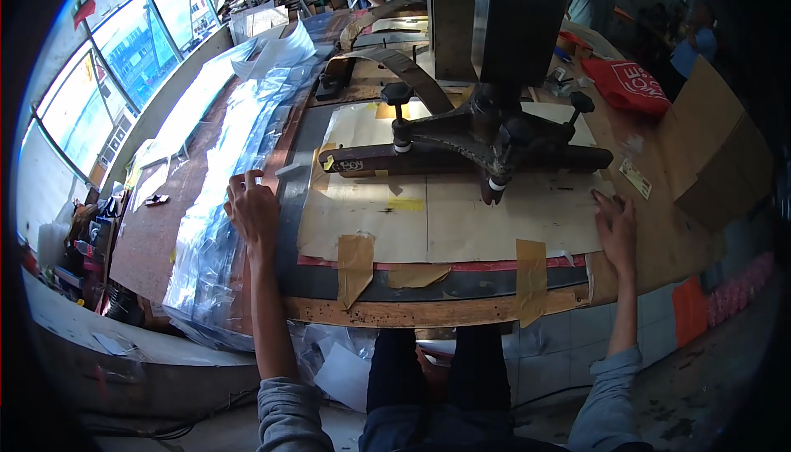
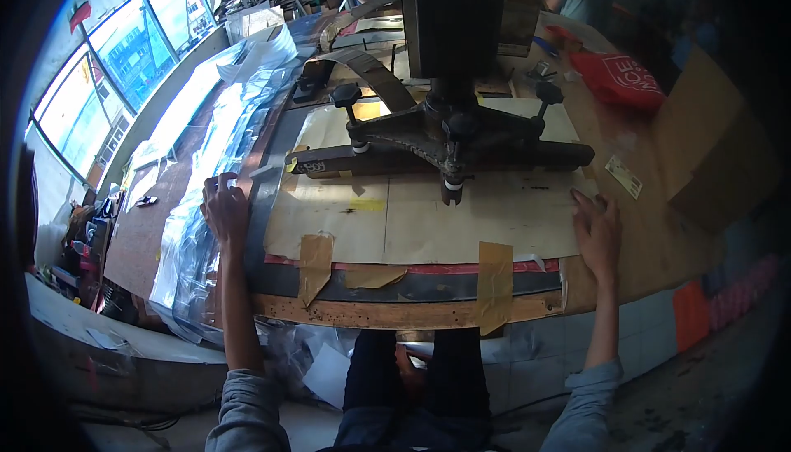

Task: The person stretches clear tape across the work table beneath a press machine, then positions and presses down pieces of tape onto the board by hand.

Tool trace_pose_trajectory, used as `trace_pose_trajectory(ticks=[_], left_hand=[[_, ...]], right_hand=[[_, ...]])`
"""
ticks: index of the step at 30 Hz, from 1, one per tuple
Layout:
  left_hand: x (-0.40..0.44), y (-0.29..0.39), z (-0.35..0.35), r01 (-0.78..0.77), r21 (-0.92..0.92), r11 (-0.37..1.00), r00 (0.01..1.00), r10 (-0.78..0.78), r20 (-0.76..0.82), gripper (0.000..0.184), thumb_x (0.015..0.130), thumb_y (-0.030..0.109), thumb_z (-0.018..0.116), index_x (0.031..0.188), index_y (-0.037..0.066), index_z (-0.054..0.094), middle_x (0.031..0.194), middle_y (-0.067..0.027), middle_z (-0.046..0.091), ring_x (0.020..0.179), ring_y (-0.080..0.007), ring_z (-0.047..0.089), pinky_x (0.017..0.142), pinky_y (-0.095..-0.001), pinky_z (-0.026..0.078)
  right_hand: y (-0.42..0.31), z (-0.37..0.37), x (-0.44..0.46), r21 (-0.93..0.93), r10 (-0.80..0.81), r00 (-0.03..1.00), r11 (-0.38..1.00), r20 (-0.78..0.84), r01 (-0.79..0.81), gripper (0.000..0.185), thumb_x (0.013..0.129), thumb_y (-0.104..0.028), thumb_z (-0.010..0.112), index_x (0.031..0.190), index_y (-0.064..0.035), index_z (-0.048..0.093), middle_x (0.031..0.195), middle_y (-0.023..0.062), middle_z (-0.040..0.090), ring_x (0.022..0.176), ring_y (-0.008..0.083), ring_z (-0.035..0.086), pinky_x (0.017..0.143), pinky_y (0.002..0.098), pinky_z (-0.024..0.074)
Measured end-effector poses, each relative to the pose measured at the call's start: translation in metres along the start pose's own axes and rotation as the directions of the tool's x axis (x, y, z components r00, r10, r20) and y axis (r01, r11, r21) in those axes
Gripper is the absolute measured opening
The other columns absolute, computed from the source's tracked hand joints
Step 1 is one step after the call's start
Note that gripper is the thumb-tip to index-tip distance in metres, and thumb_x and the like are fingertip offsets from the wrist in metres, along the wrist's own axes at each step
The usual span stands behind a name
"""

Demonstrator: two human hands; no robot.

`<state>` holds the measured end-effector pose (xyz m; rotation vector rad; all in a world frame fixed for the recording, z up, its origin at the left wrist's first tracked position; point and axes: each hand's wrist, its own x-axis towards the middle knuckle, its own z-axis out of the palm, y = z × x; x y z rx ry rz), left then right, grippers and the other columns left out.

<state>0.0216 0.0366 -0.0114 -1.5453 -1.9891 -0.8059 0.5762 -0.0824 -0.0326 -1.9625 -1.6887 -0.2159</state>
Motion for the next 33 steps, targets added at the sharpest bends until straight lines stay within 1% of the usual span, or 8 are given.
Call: trace_pose_trajectory(ticks=[8,11,16,19,25,28,31,33], left_hand=[[-0.001,-0.002,-0.001,0.045,-0.014,0.999,0.998,-0.044,0.046,0.021,0.079,0.005,0.053,0.098,0.008,0.061,0.100,-0.0119,0.057,0.098,-0.0284,0.056,0.081,-0.0438,0.042],[0.000,-0.003,0.001,0.024,-0.007,1.000,1.000,-0.024,0.008,0.020,0.079,0.005,0.053,0.097,0.007,0.061,0.100,-0.0119,0.057,0.097,-0.0285,0.056,0.081,-0.0434,0.042],[0.000,-0.002,0.000,0.028,-0.024,0.999,0.999,-0.028,0.022,0.018,0.081,0.005,0.053,0.096,0.006,0.062,0.100,-0.0120,0.058,0.097,-0.0286,0.056,0.081,-0.0439,0.043],[0.000,-0.003,-0.001,0.027,-0.021,0.999,0.999,-0.026,0.023,0.018,0.081,0.005,0.053,0.096,0.006,0.062,0.100,-0.0121,0.058,0.097,-0.0287,0.056,0.081,-0.0444,0.043],[0.000,-0.004,0.000,0.020,-0.022,1.000,1.000,-0.020,0.014,0.018,0.082,0.005,0.053,0.097,0.006,0.062,0.102,-0.0125,0.058,0.098,-0.0291,0.056,0.082,-0.0444,0.044],[0.001,-0.003,0.000,0.026,-0.014,1.000,0.999,-0.026,0.024,0.018,0.082,0.005,0.053,0.097,0.006,0.062,0.102,-0.0124,0.058,0.098,-0.0290,0.056,0.082,-0.0441,0.044],[0.001,-0.002,-0.002,0.028,-0.002,1.000,0.999,-0.027,0.030,0.018,0.082,0.005,0.053,0.097,0.006,0.062,0.102,-0.0122,0.058,0.098,-0.0288,0.056,0.082,-0.0437,0.044],[0.001,-0.002,-0.001,0.025,0.008,1.000,0.999,-0.026,0.028,0.018,0.082,0.005,0.053,0.097,0.006,0.062,0.101,-0.0121,0.058,0.098,-0.0286,0.057,0.082,-0.0437,0.044]], right_hand=[[-0.005,-0.004,0.001,0.004,0.008,1.000,1.000,0.009,-0.008,0.033,0.088,-0.014,0.054,0.121,-0.0164,0.059,0.114,0.0197,0.047,0.108,0.0354,0.049,0.093,0.0401,0.0400],[-0.005,-0.003,-0.001,-0.008,0.016,1.000,1.000,0.018,-0.016,0.033,0.088,-0.014,0.054,0.121,-0.0163,0.059,0.113,0.0196,0.046,0.108,0.0348,0.049,0.094,0.0398,0.0397],[-0.007,-0.005,0.001,0.028,0.030,0.999,0.999,0.031,-0.031,0.032,0.089,-0.013,0.052,0.121,-0.0156,0.059,0.113,0.0198,0.045,0.109,0.0350,0.048,0.094,0.0398,0.0395],[0.001,-0.001,0.000,0.031,0.025,0.999,0.999,0.021,-0.025,0.033,0.090,-0.011,0.050,0.121,-0.0159,0.059,0.114,0.0196,0.045,0.108,0.0351,0.048,0.094,0.0399,0.0396],[0.006,0.002,0.000,0.028,0.021,1.000,0.999,0.023,-0.021,0.040,0.087,0.000,0.046,0.121,-0.0167,0.059,0.114,0.0191,0.044,0.108,0.0341,0.048,0.093,0.0389,0.0405],[0.006,0.002,0.000,0.026,0.011,1.000,1.000,0.018,-0.011,0.043,0.085,0.003,0.045,0.122,-0.0168,0.058,0.113,0.0189,0.044,0.107,0.0334,0.049,0.092,0.0382,0.0413],[0.006,0.002,0.000,0.034,-0.017,1.000,0.999,-0.019,0.017,0.040,0.086,-0.004,0.050,0.120,-0.0216,0.059,0.113,0.0203,0.047,0.105,0.0367,0.051,0.089,0.0427,0.0422],[0.006,0.002,0.000,0.061,0.005,1.000,0.998,-0.005,-0.004,0.040,0.086,-0.004,0.049,0.120,-0.0214,0.059,0.113,0.0204,0.047,0.105,0.0366,0.051,0.088,0.0425,0.0423]])
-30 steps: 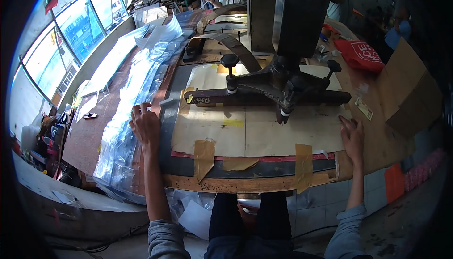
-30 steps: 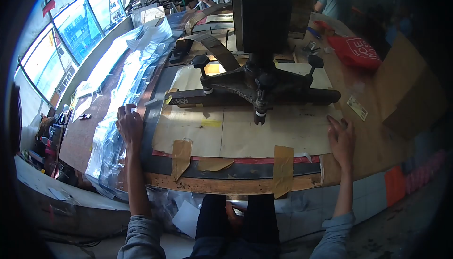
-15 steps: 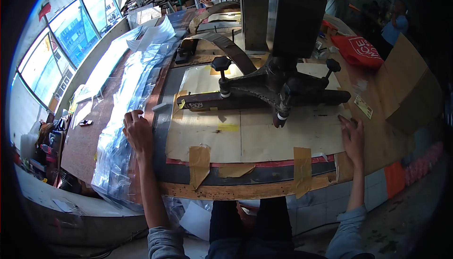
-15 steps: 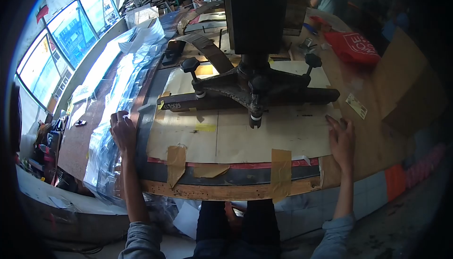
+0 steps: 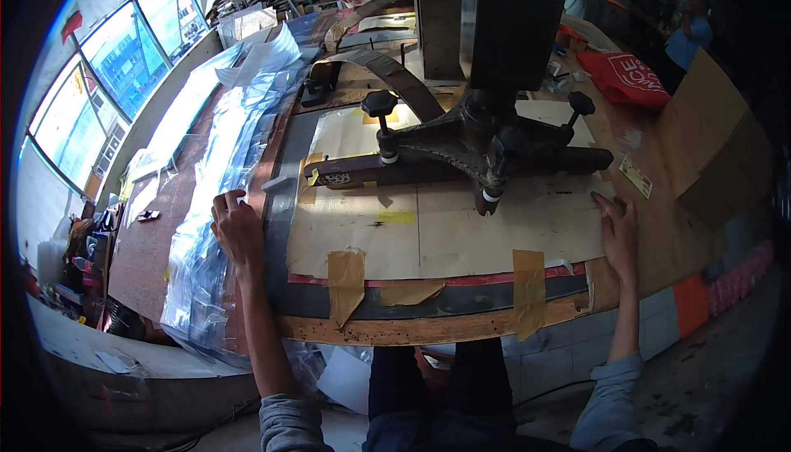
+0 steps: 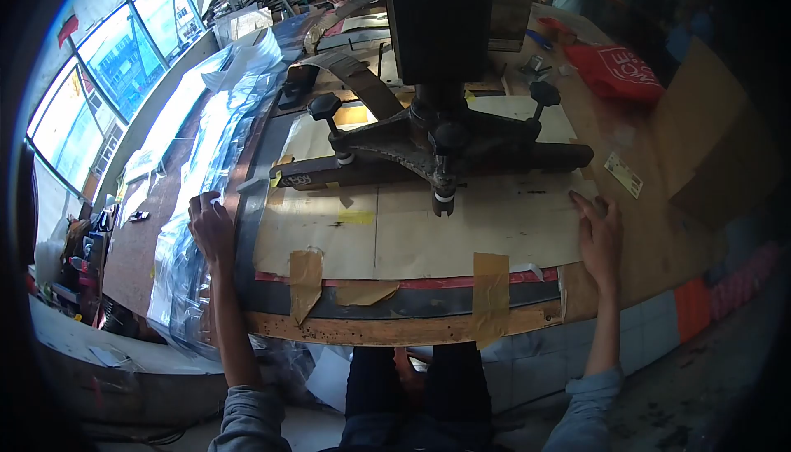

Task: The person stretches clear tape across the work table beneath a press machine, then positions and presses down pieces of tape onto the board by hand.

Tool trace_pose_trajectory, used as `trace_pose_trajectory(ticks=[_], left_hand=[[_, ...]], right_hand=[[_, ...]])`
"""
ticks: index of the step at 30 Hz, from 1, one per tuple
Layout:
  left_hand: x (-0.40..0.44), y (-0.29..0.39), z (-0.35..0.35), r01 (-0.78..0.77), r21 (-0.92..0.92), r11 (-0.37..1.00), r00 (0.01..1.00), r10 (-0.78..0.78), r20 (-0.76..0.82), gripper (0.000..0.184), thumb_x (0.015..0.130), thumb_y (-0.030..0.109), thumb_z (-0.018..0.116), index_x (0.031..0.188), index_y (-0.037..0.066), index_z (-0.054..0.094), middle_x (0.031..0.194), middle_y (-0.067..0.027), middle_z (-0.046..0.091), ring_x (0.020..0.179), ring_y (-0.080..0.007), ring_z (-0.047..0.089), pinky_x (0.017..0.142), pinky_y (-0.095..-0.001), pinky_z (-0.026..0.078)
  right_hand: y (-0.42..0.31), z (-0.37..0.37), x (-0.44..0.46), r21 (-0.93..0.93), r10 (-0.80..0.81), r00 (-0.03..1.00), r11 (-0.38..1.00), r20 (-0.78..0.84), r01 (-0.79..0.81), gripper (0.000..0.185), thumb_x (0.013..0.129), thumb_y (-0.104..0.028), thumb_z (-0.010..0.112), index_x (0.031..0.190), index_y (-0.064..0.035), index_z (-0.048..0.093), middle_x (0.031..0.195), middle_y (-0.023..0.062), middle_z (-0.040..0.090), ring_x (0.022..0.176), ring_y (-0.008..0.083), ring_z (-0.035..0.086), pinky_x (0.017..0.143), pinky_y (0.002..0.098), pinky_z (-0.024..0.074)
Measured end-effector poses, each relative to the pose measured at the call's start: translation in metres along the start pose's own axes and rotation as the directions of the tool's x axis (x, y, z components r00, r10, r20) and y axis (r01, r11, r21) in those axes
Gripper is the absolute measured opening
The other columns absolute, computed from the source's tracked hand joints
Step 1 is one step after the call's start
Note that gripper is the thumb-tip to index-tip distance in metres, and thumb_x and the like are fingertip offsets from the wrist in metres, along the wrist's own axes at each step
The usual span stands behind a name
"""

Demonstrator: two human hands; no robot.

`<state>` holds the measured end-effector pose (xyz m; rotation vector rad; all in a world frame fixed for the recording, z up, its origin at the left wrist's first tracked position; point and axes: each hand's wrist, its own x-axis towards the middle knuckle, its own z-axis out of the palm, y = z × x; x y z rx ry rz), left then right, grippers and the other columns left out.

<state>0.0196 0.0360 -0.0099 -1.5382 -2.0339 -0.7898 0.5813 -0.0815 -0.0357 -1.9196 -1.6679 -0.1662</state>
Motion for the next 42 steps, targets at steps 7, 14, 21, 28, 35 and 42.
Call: trace_pose_trajectory(ticks=[7,14,21,28,35,42], left_hand=[[0.000,0.000,0.000,-0.002,-0.003,1.000,1.000,0.002,0.001,0.017,0.083,0.005,0.052,0.097,0.006,0.062,0.101,-0.0119,0.058,0.098,-0.0284,0.057,0.081,-0.0435,0.044],[0.000,-0.001,0.000,-0.011,-0.010,1.000,1.000,0.011,-0.006,0.018,0.083,0.005,0.052,0.097,0.005,0.063,0.101,-0.0117,0.058,0.097,-0.0286,0.057,0.081,-0.0434,0.044],[-0.003,0.006,-0.012,-0.121,0.041,0.992,0.986,0.125,-0.107,0.022,0.085,0.009,0.053,0.104,0.007,0.062,0.113,-0.0135,0.056,0.108,-0.0270,0.053,0.092,-0.0453,0.038],[-0.077,0.085,-0.093,-0.389,-0.371,0.843,0.827,0.498,0.263,0.028,0.087,0.019,0.058,0.113,0.010,0.058,0.122,-0.0071,0.055,0.115,-0.0225,0.051,0.103,-0.0424,0.031],[-0.133,0.123,-0.087,-0.292,-0.533,0.794,0.806,0.505,0.310,0.032,0.085,0.015,0.057,0.116,0.010,0.055,0.124,-0.0068,0.053,0.120,-0.0225,0.047,0.107,-0.0472,0.025],[-0.142,0.121,-0.087,-0.146,-0.510,0.847,0.901,0.327,0.284,0.027,0.086,0.013,0.056,0.113,0.010,0.056,0.118,-0.0085,0.056,0.119,-0.0268,0.048,0.108,-0.0489,0.024]], right_hand=[[0.001,0.001,0.000,-0.031,-0.035,0.999,0.999,-0.027,0.034,0.040,0.085,-0.003,0.050,0.119,-0.0201,0.060,0.112,0.0208,0.047,0.104,0.0367,0.051,0.087,0.0421,0.0427],[-0.005,-0.002,0.001,0.008,0.006,1.000,1.000,0.007,-0.006,0.041,0.085,-0.003,0.048,0.120,-0.0195,0.059,0.113,0.0214,0.047,0.106,0.0374,0.051,0.089,0.0426,0.0420],[-0.005,-0.002,0.000,-0.047,0.013,1.000,0.999,0.023,-0.012,0.042,0.085,-0.003,0.048,0.122,-0.0206,0.058,0.117,0.0221,0.045,0.110,0.0380,0.048,0.092,0.0424,0.0403],[-0.064,-0.009,-0.026,-0.224,0.033,0.999,0.974,0.024,-0.027,0.037,0.088,-0.014,0.053,0.124,-0.0113,0.055,0.132,0.0176,0.041,0.126,0.0330,0.039,0.102,0.0479,0.0325],[-0.154,0.009,-0.062,0.036,-0.050,0.995,0.998,0.081,0.048,0.031,0.086,-0.018,0.059,0.115,-0.0081,0.059,0.125,0.0080,0.051,0.124,0.0253,0.044,0.105,0.0568,0.0236],[-0.149,0.019,-0.067,0.012,-0.020,0.999,1.000,0.029,0.019,0.028,0.086,-0.018,0.059,0.111,-0.0078,0.060,0.120,0.0057,0.055,0.121,0.0234,0.048,0.105,0.0580,0.0219]])
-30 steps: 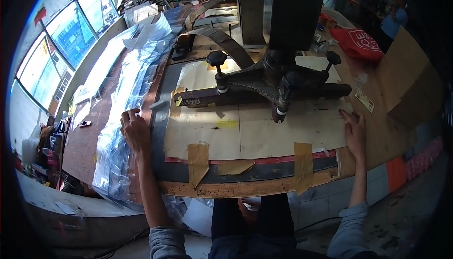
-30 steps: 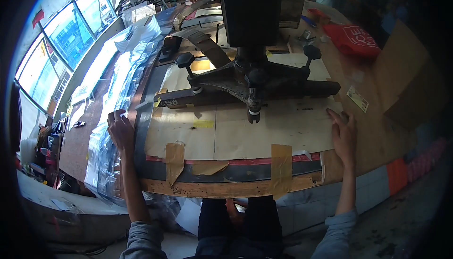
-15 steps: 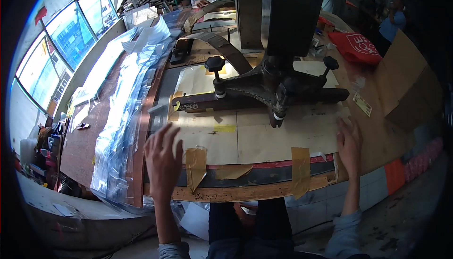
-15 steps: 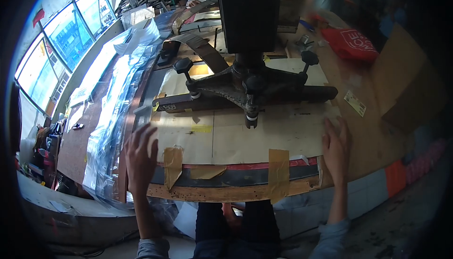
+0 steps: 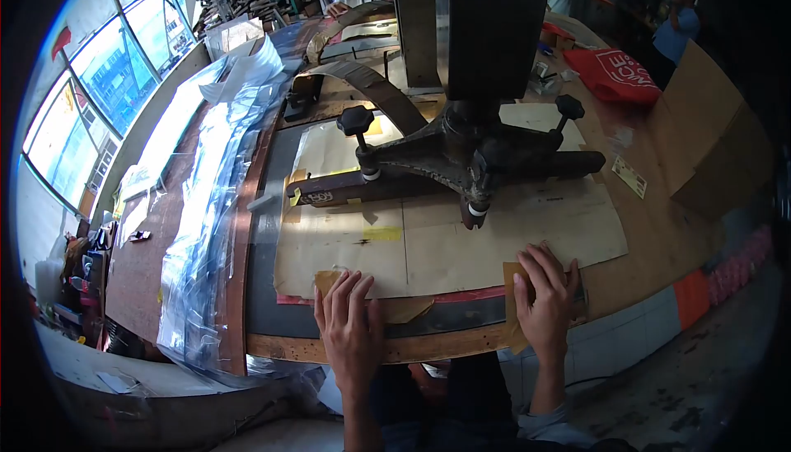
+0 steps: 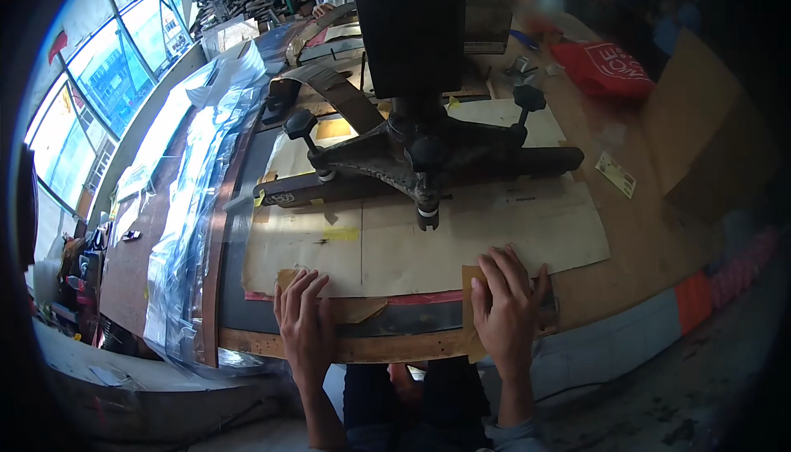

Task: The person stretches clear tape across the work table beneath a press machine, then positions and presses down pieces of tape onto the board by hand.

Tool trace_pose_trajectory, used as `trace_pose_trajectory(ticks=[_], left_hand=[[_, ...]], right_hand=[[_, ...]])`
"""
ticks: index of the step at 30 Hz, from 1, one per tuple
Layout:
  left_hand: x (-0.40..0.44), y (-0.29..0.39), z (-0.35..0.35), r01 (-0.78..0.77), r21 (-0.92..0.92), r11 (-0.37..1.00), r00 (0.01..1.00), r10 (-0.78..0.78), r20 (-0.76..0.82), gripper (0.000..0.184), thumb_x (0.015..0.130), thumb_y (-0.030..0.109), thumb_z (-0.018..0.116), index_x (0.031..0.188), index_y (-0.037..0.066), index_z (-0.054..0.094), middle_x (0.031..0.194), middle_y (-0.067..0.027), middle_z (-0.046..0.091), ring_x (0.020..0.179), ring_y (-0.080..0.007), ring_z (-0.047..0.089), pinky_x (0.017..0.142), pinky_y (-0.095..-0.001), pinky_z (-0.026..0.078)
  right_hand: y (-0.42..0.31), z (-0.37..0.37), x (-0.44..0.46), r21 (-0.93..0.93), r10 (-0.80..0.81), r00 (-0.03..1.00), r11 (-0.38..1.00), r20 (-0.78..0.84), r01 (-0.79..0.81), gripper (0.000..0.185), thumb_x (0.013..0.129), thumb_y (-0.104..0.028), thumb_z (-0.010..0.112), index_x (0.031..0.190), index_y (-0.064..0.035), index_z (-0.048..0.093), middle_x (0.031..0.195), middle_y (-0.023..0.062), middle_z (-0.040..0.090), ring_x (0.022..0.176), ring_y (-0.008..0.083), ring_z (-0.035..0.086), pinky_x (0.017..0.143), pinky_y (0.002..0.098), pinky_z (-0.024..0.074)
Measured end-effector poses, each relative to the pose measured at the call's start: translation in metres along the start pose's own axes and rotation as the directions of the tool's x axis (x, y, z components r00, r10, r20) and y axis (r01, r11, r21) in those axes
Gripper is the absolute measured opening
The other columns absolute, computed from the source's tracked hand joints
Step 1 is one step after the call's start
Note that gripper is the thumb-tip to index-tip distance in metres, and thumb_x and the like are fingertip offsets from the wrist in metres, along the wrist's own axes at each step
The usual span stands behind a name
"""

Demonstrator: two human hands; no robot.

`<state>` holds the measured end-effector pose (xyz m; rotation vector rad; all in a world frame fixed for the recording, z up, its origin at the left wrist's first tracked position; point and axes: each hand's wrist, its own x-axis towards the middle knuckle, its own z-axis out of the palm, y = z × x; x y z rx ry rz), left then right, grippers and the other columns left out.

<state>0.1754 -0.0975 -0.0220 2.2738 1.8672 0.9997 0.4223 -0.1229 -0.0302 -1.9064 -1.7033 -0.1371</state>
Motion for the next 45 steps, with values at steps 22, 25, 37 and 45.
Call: trace_pose_trajectory(ticks=[22,25,37,45], left_hand=[[0.048,-0.045,-0.043,-0.083,0.205,0.975,0.996,0.073,0.053,0.021,0.081,0.017,0.064,0.101,0.011,0.061,0.108,-0.0072,0.058,0.104,-0.0256,0.055,0.098,-0.0431,0.036],[0.087,-0.078,-0.064,-0.102,0.351,0.931,0.987,0.051,0.152,0.020,0.079,0.017,0.066,0.096,0.009,0.060,0.099,-0.0076,0.059,0.096,-0.0258,0.056,0.088,-0.0403,0.040],[0.102,-0.106,-0.059,-0.286,0.169,0.943,0.929,0.230,0.290,0.045,0.061,0.002,0.061,0.104,0.009,0.052,0.108,-0.0102,0.054,0.106,-0.0317,0.051,0.090,-0.0425,0.039],[0.105,-0.124,-0.055,-0.226,0.159,0.961,0.934,0.168,0.315,0.053,0.068,-0.003,0.062,0.118,0.011,0.054,0.125,-0.0088,0.055,0.118,-0.0276,0.050,0.100,-0.0395,0.036]], right_hand=[[0.001,0.002,-0.002,0.013,-0.015,0.999,1.000,-0.036,0.016,0.026,0.086,-0.017,0.059,0.110,-0.0080,0.060,0.118,0.0055,0.055,0.120,0.0230,0.048,0.105,0.0541,0.0242],[0.001,0.002,-0.001,0.023,-0.017,0.999,1.000,-0.038,0.018,0.026,0.085,-0.016,0.059,0.110,-0.0080,0.060,0.118,0.0055,0.055,0.120,0.0236,0.048,0.105,0.0534,0.0259],[0.001,0.001,0.002,0.050,-0.016,0.998,0.999,-0.054,0.019,0.024,0.084,-0.012,0.060,0.107,-0.0072,0.061,0.115,0.0056,0.057,0.115,0.0244,0.052,0.101,0.0511,0.0300],[0.000,0.001,0.002,0.074,0.012,0.999,0.997,-0.036,-0.009,0.025,0.083,-0.011,0.060,0.108,-0.0082,0.060,0.116,0.0061,0.057,0.115,0.0254,0.052,0.103,0.0514,0.0292]])
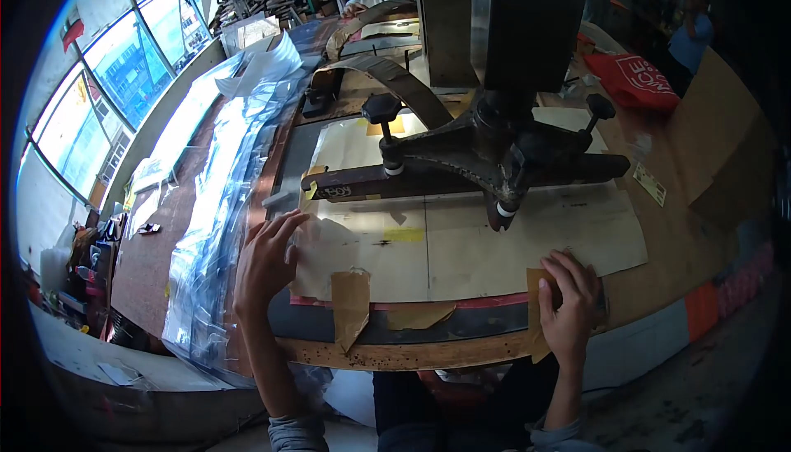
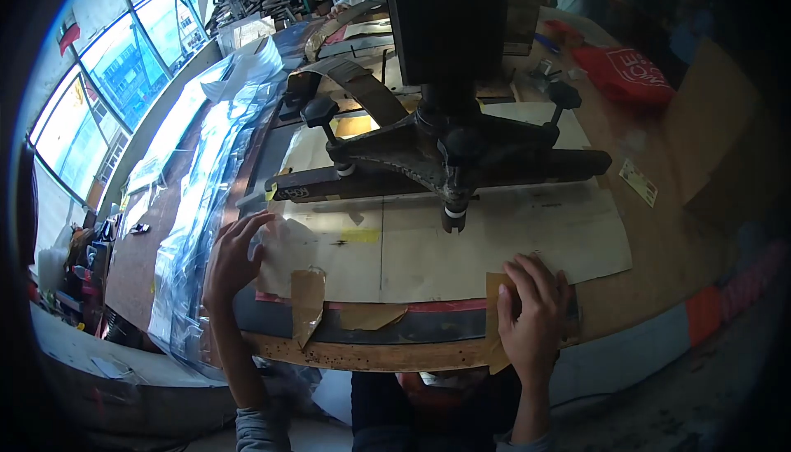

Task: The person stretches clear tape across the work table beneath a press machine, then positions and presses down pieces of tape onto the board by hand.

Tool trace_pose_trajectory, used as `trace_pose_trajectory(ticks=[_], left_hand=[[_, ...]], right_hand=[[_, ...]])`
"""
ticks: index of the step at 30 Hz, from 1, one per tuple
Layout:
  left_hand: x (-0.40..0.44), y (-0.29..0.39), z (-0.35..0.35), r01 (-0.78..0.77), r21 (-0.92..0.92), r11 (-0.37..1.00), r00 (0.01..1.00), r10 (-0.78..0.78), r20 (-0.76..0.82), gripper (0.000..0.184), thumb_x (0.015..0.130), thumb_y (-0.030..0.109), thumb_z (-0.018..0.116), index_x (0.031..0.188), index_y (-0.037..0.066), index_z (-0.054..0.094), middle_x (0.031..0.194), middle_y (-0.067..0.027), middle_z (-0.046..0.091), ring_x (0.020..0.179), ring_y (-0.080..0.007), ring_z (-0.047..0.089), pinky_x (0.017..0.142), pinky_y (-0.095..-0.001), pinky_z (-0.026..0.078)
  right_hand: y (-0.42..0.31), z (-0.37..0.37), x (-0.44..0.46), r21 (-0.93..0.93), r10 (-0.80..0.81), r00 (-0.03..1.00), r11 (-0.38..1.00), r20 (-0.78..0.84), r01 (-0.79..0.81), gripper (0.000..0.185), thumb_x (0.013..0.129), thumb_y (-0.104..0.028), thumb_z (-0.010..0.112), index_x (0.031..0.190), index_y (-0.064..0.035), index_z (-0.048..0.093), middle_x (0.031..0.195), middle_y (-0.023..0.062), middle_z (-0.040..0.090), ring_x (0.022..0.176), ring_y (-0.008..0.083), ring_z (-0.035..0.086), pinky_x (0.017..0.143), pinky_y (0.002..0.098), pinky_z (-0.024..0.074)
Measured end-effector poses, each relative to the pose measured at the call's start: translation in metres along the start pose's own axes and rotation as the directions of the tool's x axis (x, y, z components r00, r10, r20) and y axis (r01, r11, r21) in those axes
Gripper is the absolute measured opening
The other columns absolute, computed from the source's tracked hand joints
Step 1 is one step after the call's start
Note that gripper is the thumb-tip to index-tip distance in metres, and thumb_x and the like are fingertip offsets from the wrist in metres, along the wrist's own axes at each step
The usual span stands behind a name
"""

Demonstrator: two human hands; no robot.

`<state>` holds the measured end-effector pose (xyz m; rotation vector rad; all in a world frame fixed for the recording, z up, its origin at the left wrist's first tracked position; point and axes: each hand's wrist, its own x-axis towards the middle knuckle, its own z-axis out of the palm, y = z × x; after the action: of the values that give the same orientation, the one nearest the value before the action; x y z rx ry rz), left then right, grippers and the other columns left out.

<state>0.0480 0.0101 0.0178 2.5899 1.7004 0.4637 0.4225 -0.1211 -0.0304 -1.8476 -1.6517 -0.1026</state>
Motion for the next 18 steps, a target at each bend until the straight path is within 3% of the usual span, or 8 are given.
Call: trace_pose_trajectory(ticks=[7,18], left_hand=[[0.000,-0.004,0.006,0.032,0.024,0.999,0.999,-0.031,-0.025,0.046,0.074,0.002,0.062,0.118,0.014,0.055,0.117,-0.0071,0.062,0.104,-0.0244,0.059,0.093,-0.0380,0.042],[0.004,-0.003,0.012,0.008,0.027,1.000,0.994,-0.005,-0.106,0.034,0.072,-0.001,0.062,0.104,0.011,0.063,0.092,-0.0053,0.060,0.089,-0.0240,0.057,0.081,-0.0376,0.044]], right_hand=[[-0.003,-0.003,0.004,0.017,0.033,0.998,0.999,0.051,-0.034,0.024,0.083,-0.009,0.060,0.107,-0.0076,0.059,0.122,0.0069,0.056,0.119,0.0257,0.050,0.104,0.0516,0.0263],[-0.004,-0.003,0.005,0.005,0.023,0.998,1.000,0.055,-0.023,0.024,0.082,-0.007,0.059,0.106,-0.0065,0.059,0.122,0.0077,0.056,0.120,0.0259,0.049,0.104,0.0506,0.0263]])
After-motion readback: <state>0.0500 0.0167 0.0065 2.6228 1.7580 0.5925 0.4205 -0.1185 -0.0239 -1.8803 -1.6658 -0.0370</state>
